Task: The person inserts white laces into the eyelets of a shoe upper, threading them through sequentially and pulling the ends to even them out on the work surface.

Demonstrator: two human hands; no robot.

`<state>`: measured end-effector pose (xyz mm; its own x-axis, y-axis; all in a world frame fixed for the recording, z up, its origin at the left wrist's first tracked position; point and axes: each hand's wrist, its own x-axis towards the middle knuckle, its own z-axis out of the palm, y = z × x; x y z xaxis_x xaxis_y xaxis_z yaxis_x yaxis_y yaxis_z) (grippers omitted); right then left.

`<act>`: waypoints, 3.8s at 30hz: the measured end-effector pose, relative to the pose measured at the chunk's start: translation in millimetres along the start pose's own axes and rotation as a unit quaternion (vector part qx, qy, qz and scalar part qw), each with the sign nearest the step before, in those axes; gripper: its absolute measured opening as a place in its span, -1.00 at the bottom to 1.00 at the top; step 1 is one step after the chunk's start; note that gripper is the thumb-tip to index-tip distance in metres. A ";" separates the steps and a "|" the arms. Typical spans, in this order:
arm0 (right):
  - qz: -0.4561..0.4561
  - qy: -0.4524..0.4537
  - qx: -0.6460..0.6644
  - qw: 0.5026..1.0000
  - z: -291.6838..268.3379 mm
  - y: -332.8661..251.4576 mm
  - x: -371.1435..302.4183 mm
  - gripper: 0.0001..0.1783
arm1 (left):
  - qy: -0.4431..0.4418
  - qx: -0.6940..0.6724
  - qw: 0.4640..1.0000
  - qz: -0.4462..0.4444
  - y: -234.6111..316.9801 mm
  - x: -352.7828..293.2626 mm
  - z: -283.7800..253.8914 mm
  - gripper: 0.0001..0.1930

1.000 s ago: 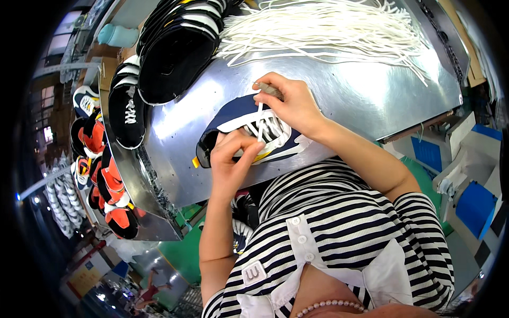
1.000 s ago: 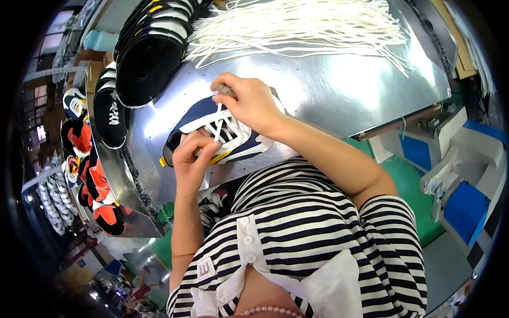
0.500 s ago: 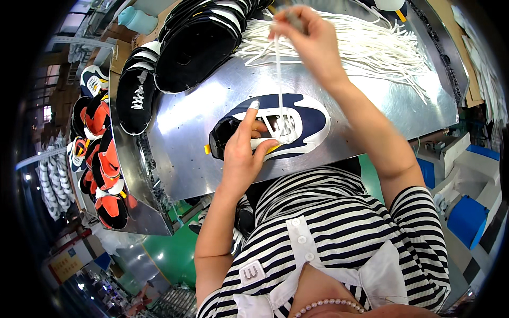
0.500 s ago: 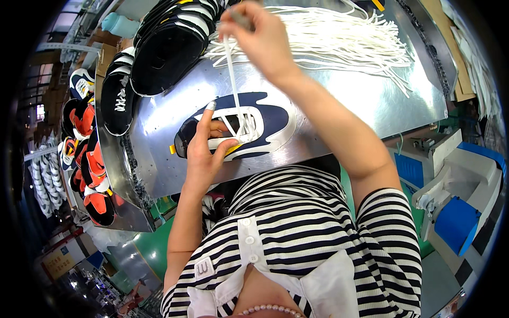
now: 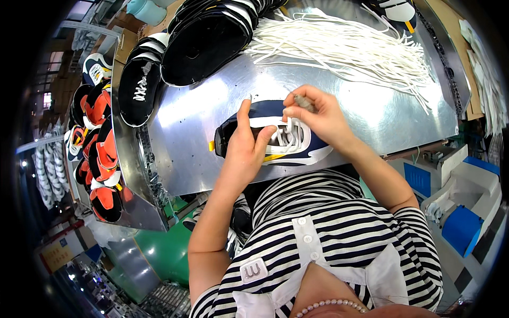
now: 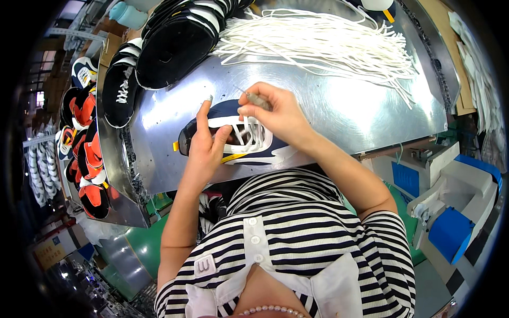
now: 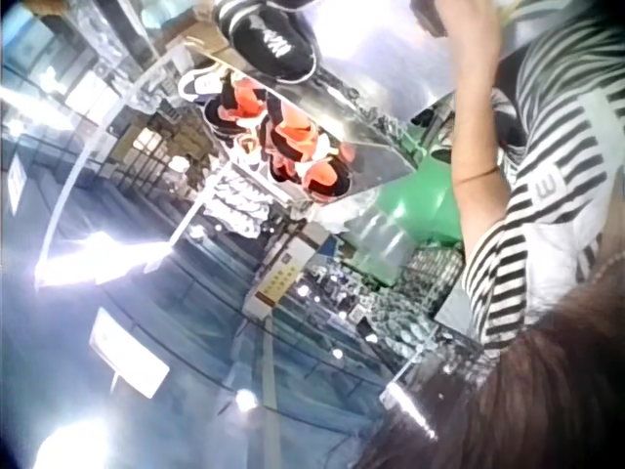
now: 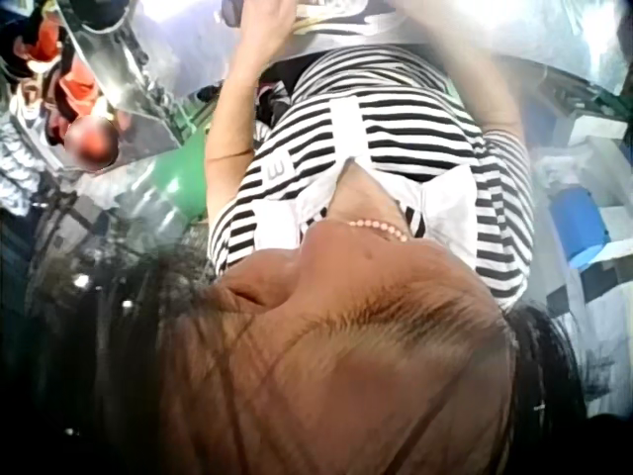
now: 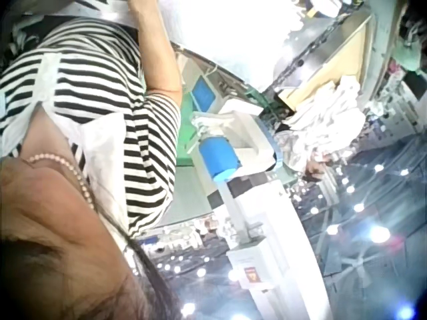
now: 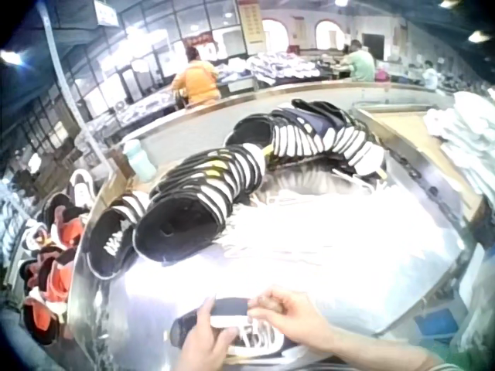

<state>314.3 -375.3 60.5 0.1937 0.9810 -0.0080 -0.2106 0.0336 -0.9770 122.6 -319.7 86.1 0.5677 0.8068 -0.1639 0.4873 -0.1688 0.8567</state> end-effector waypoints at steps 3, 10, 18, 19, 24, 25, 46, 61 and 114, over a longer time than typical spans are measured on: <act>-0.011 0.024 -0.097 0.995 7.3 7.5 -5.7 -0.84 | 0.042 -0.057 0.997 -0.012 -8.6 2.2 5.2 -0.33; -0.079 0.047 -0.205 0.974 9.8 11.8 -13.7 -0.76 | 0.170 0.031 0.983 0.065 -11.4 7.5 27.3 -0.45; 0.010 0.026 -0.289 0.957 -4.4 -12.7 -35.3 -0.71 | 0.194 0.066 0.975 0.081 -8.2 2.4 31.3 -0.54; 0.004 0.024 -0.289 0.957 -3.4 -15.8 -36.3 -0.76 | 0.201 0.063 0.975 0.073 -8.2 2.3 32.3 -0.53; -0.013 0.028 -0.294 0.955 -4.0 -9.0 -33.4 -0.78 | 0.226 0.092 0.968 0.054 -5.7 0.5 35.7 -0.47; -0.009 0.031 -0.293 0.955 -4.0 -7.9 -32.4 -0.78 | 0.229 0.101 0.966 0.058 -5.2 1.0 36.4 -0.47; -0.092 -0.074 -0.447 0.887 13.3 -4.0 -6.1 -0.69 | 0.233 0.037 0.968 0.090 -13.0 -13.5 35.2 -0.68; -0.046 0.007 -0.334 0.941 -16.8 -22.7 -8.4 -0.76 | 0.136 -0.195 0.971 -0.027 6.1 -0.3 26.5 -0.51; -0.040 0.127 -0.274 0.953 -10.3 7.7 -27.1 -0.84 | 0.083 -0.184 0.978 -0.045 5.0 13.1 18.0 -0.47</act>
<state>317.3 -403.6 51.0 0.4290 0.8989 0.0887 0.3322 -0.0658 -0.9409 144.5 -320.1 79.4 0.4036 0.8949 -0.1906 0.2414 0.0967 0.9656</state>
